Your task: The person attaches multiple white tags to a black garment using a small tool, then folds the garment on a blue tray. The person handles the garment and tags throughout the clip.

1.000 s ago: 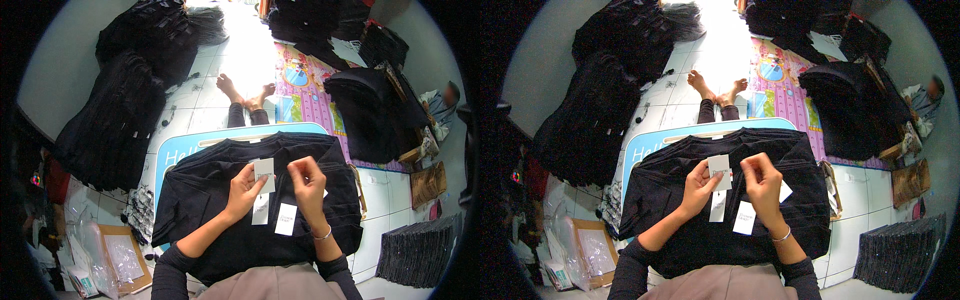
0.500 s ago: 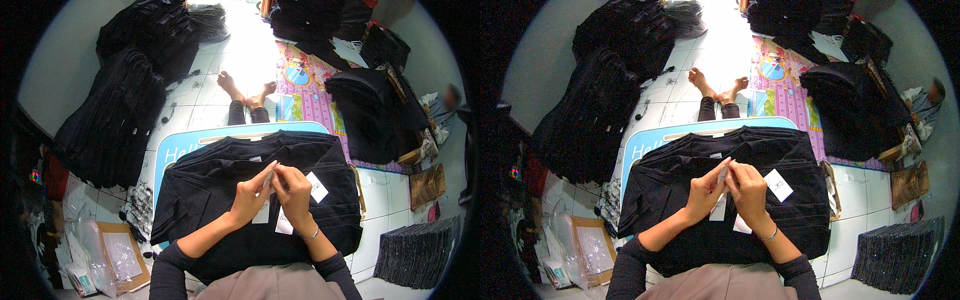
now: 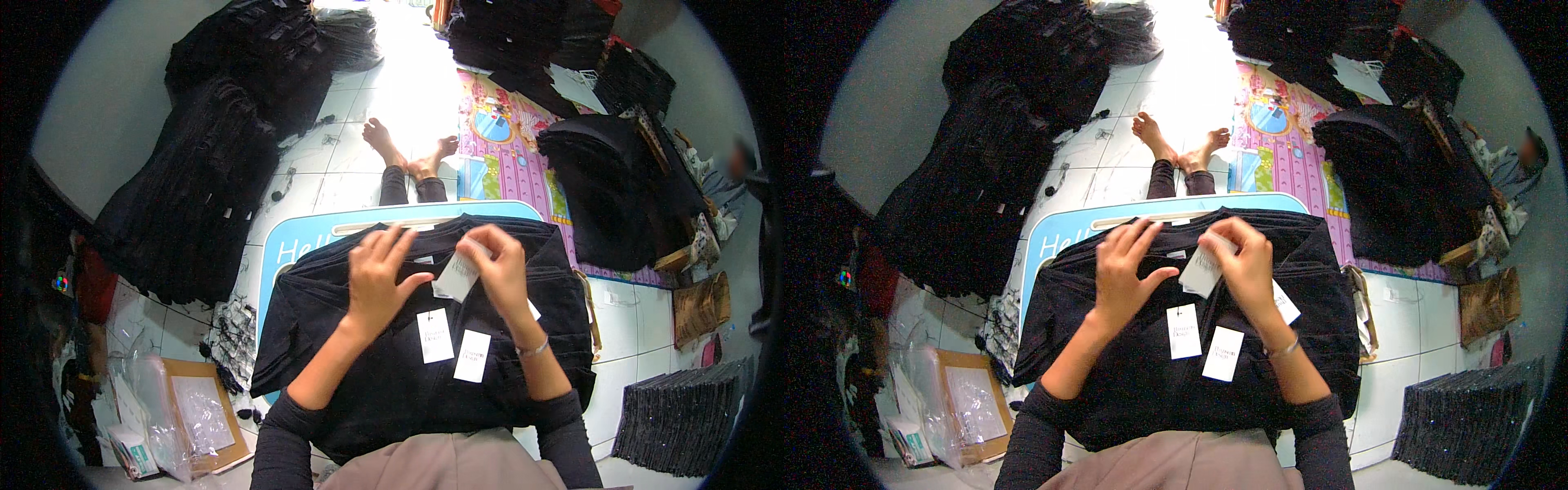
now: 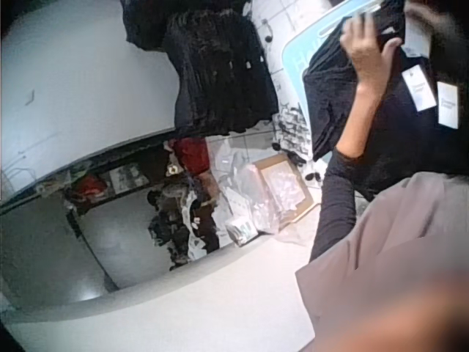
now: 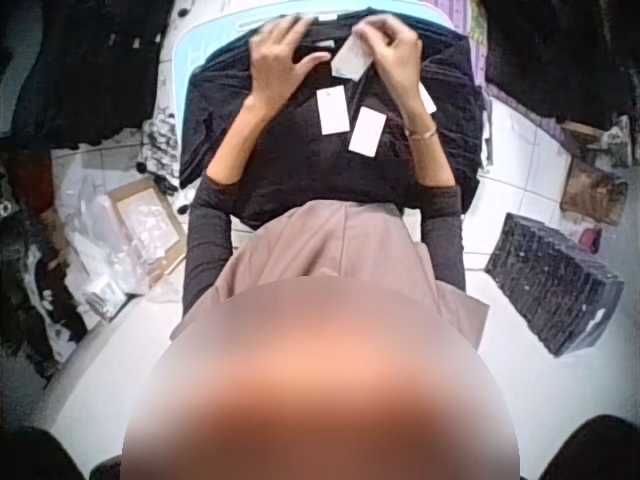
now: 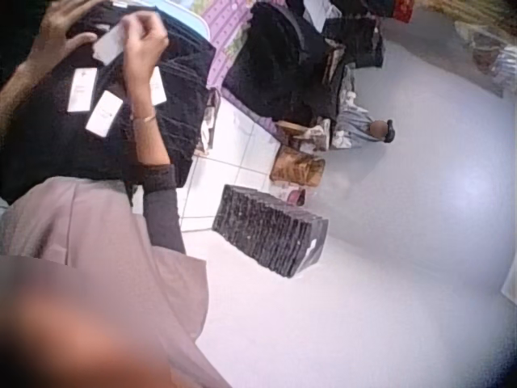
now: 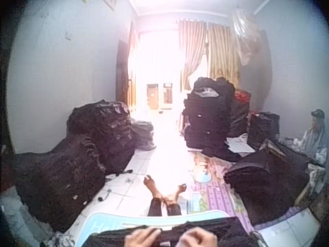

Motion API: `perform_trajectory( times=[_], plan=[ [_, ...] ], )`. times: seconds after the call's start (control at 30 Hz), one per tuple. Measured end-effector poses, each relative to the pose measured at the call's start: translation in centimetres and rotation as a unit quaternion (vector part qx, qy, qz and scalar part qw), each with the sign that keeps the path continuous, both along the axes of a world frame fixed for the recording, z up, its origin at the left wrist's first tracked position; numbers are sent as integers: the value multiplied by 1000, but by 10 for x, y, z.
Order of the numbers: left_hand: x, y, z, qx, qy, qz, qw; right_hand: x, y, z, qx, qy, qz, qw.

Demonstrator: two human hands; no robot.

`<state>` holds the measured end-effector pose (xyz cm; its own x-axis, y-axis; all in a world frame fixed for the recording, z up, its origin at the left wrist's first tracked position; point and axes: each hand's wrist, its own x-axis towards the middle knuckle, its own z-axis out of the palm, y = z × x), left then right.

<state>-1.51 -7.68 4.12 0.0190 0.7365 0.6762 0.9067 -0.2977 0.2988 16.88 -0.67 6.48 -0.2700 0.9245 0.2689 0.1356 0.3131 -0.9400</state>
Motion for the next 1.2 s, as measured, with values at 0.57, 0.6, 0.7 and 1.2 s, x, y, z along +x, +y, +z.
perform_trajectory(
  times=[0.57, 0.6, 0.7, 1.2],
  plan=[
    [-21, 27, -13, -221, 21, -95, 971, 17, 43, -58, -314, 98, 151, 932],
    [-18, 32, -17, -195, 14, -90, 977, 16, 43, -58, -315, 107, 149, 931],
    [-9, 39, -26, -130, 16, -106, 986, 14, 41, -53, -283, 95, 152, 942],
    [0, 37, -33, -141, -40, -140, 979, 14, 36, -47, -234, 31, 135, 962]
  ],
)
